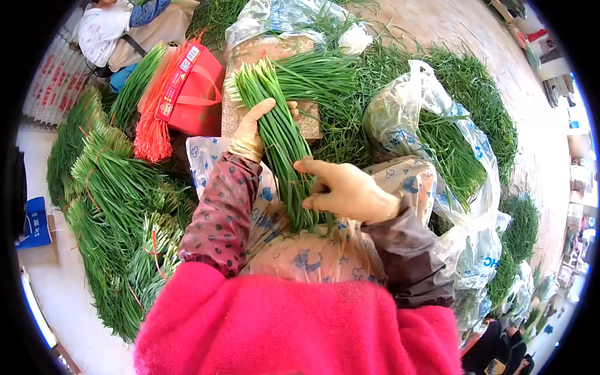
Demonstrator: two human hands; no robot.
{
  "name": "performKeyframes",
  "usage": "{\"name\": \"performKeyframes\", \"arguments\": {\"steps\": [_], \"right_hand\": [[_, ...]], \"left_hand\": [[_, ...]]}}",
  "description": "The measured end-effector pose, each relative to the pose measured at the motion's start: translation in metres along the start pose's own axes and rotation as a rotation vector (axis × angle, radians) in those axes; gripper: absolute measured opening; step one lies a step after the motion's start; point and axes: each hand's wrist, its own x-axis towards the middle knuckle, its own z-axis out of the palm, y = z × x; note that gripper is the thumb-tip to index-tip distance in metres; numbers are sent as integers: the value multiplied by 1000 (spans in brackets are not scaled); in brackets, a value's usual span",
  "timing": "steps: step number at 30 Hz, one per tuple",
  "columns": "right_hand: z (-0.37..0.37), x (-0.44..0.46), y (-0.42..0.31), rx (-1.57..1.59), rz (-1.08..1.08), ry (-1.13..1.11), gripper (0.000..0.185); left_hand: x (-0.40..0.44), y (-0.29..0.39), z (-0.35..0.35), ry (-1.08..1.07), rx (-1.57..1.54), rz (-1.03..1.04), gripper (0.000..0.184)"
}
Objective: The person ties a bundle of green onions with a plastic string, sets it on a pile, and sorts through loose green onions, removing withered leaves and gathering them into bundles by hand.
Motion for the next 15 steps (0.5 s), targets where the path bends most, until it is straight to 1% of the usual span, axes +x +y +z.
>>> {"name": "performKeyframes", "arguments": {"steps": [1, 2, 3, 5, 6, 7, 9, 10, 11, 12, 13, 14, 15], "right_hand": [[4, 2, -8, -234, 72, 9, 47], [17, 8, 7, -329, -103, 111, 38], [24, 12, 19, -400, -149, 110, 28], [29, 5, 22, -371, -180, -5, 25], [28, 2, 26, -390, -252, -64, 25], [27, -3, 26, -424, -213, -115, 25], [24, -7, 40, -483, -113, -174, 26], [22, -5, 53, -571, -23, -227, 28], [19, -3, 67, -656, 72, -279, 30], [13, -1, 78, -743, 151, -293, 33], [10, -5, 78, -770, 148, -156, 32], [4, -5, 79, -790, 217, -119, 29], [0, -6, 78, -780, 237, -91, 27]], "left_hand": [[1, 1, 1, 29, 7, 18, 44], [5, 4, 5, 99, 0, 54, 43], [11, 10, 2, 94, 8, 58, 43], [12, 30, 3, 109, -22, 100, 34], [9, 39, 3, 147, 5, 162, 33], [16, 50, -7, 159, -42, 185, 32], [10, 77, -6, 114, 28, 351, 30], [11, 87, -6, 160, -38, 416, 28], [10, 98, -7, 192, -22, 488, 26], [8, 108, -9, 143, -34, 501, 28], [7, 118, -8, 94, -46, 513, 31], [5, 126, -8, 144, -7, 553, 33], [1, 132, -9, 132, 24, 567, 33]]}}
